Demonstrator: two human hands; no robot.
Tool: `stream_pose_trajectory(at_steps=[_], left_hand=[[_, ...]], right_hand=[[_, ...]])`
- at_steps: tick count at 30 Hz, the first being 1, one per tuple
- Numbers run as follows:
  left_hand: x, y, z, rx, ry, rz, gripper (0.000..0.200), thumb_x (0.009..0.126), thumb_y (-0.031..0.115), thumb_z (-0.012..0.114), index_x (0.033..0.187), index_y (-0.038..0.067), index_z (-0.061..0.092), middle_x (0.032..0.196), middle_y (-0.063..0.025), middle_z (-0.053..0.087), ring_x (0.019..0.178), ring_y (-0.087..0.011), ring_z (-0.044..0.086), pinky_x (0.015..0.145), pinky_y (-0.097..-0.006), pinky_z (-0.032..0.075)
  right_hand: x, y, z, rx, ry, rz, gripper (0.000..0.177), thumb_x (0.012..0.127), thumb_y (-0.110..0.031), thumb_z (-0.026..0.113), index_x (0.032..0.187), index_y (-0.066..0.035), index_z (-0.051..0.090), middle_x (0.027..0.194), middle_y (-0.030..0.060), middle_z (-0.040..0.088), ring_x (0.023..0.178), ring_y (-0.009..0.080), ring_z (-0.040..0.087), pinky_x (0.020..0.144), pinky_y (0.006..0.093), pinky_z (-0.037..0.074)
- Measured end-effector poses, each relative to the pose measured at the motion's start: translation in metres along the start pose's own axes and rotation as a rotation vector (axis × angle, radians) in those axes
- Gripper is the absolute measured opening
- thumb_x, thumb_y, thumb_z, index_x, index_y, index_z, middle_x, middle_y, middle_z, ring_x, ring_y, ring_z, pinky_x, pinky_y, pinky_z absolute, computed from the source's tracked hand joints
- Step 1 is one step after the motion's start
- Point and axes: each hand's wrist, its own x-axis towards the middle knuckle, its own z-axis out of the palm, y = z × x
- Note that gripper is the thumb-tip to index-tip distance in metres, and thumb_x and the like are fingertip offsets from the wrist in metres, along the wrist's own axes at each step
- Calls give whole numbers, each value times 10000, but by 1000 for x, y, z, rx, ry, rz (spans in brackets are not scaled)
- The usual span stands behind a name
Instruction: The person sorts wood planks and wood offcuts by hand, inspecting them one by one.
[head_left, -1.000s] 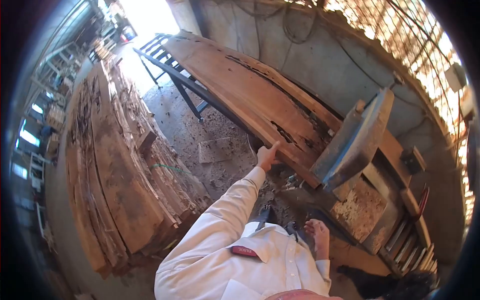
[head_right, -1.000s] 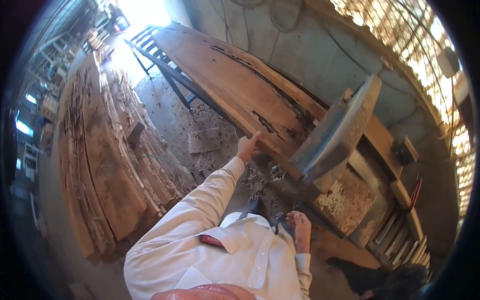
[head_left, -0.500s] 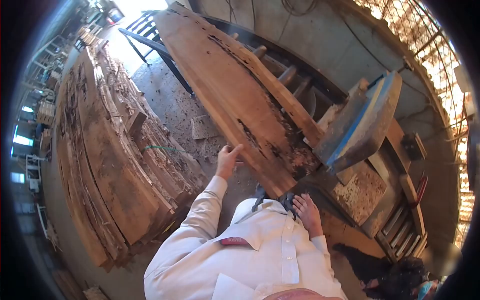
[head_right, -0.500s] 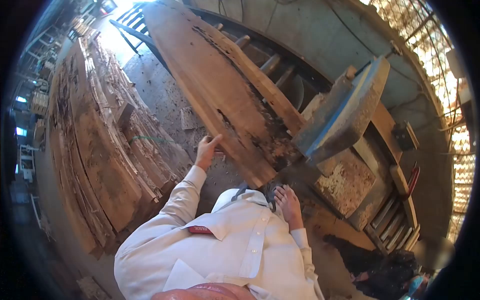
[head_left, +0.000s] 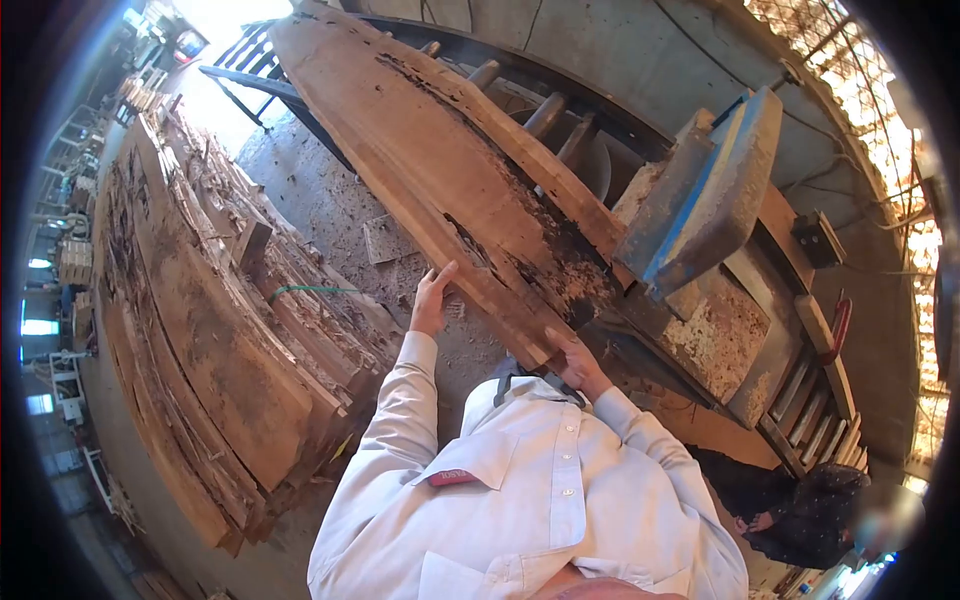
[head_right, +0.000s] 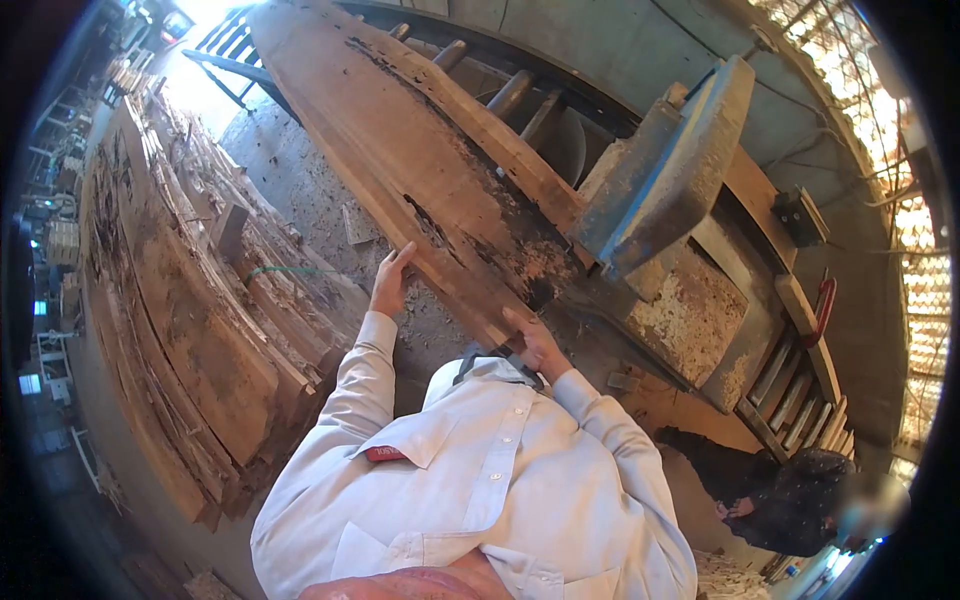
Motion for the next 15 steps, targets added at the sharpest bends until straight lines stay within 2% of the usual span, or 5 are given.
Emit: stream_pose_trajectory(at_steps=[1, 7, 9, 12, 15], left_hand=[[4, -5, -3, -117, -28, -54, 373, 958, 311, 729, 1234, 72, 647, 1118, -40, 721, 1023, -175, 681, 912, -356, 532], [-1, -26, 2, -375, -123, 24, 338, 977, 170, 698, 1269, 14, 626, 1227, -96, 707, 1128, -256, 676, 1015, -420, 524], [-18, -34, 7, -371, -107, 29, 328, 979, 167, 696, 1264, 18, 630, 1223, -97, 709, 1122, -254, 677, 1009, -414, 524], [-53, -49, 29, -369, -93, 2, 326, 965, 161, 716, 1256, 41, 629, 1188, -80, 716, 1093, -239, 685, 967, -392, 535], [-80, -82, 47, -386, -88, -48, 334, 957, 155, 727, 1261, 65, 621, 1193, -57, 706, 1097, -227, 677, 949, -378, 538]], right_hand=[[-1, 0, 4, 10, 7, -10, 438, 917, -216, 791, 1299, -89, 619, 1242, 70, 687, 1124, 232, 671, 963, 453, 573], [-23, 0, 9, 2, 36, -24, 412, 908, -182, 798, 1277, -95, 638, 1235, 66, 693, 1135, 234, 666, 976, 450, 564], [-44, 3, 7, 24, 29, -5, 407, 914, -178, 791, 1281, -105, 631, 1271, 57, 677, 1176, 231, 644, 1015, 429, 538], [-63, 15, -26, 28, 35, -86, 407, 911, -198, 793, 1272, -81, 645, 1221, 68, 700, 1099, 244, 681, 961, 444, 575], [-97, 19, -57, -40, 111, -181, 449, 924, -302, 783, 1278, -65, 642, 1215, 65, 694, 1063, 215, 682, 938, 388, 571]])
